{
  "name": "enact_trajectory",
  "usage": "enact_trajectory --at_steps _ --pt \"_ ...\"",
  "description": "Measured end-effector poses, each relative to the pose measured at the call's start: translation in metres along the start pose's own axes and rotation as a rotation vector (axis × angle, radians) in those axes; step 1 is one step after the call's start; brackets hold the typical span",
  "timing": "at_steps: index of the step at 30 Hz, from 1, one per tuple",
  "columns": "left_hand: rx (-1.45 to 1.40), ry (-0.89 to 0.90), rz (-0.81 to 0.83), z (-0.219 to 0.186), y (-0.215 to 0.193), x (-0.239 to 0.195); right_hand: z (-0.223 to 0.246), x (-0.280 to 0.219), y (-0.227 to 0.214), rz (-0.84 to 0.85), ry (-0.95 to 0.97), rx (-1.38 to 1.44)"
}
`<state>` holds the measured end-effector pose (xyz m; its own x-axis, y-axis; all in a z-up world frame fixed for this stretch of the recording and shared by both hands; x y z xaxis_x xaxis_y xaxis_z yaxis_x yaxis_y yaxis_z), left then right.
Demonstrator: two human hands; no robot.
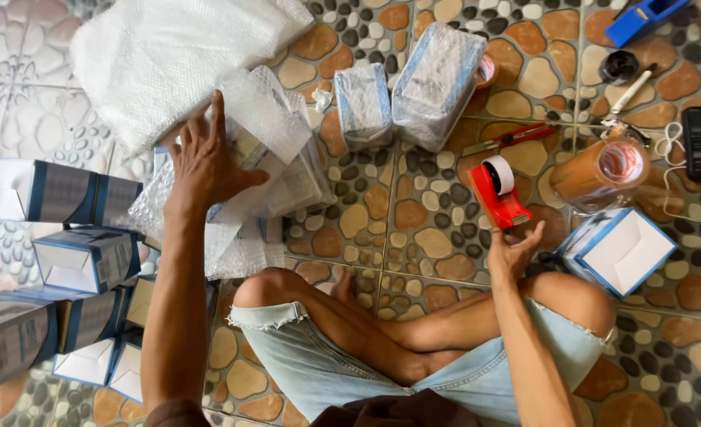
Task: The person sits on the floor and wraps small rectangular boxes in bubble wrap. They use a red handheld tape dispenser to seal the bubble wrap around each box, then place the wrapped items aside. The person repeats this process for several boxes.
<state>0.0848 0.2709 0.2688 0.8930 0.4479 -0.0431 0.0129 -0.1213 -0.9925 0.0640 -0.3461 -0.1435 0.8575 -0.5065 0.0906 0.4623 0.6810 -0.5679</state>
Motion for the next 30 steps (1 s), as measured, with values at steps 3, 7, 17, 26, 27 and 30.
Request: enact_trajectory --at_steps 3,7,17,26,27,30 --pt "-0.025 0.141 -0.257 -0.034 -0.011 -0.037 0.11 -0.039 -0.027 -0.072 -0.277 0.126" --pt "-0.063 0.217 -0.318 -0.117 0.014 -0.12 0.224 -0.107 0.003 0.446 -0.159 0.721" --pt "-1.034 0.274 0.02 -0.173 0.187 -0.191 0.235 -0.135 -0.014 0.691 -0.175 0.442" --pt "-1.38 -0.235 0.17 -0.134 0.284 -0.201 0.212 -0.133 0.008 0.454 -0.211 0.234" --pt "-1.386 -0.303 0.205 -0.137 0.28 -0.207 0.22 -0.137 0.005 0.373 -0.178 0.27" --pt "-1.377 -0.414 0.241 -0.144 0.295 -0.211 0.224 -0.154 0.01 0.38 -0.075 0.329"
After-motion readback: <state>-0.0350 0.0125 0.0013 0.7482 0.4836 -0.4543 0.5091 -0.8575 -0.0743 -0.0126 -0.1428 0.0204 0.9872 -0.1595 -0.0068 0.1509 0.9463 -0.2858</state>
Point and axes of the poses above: each hand's wrist, its own x-axis towards the middle knuckle, its own y-axis out of the palm, z = x × y, the point moved 7 cm from there along x, towards the middle knuckle, and after that the axes turned 13 degrees about -y, right-handed, at the moved point
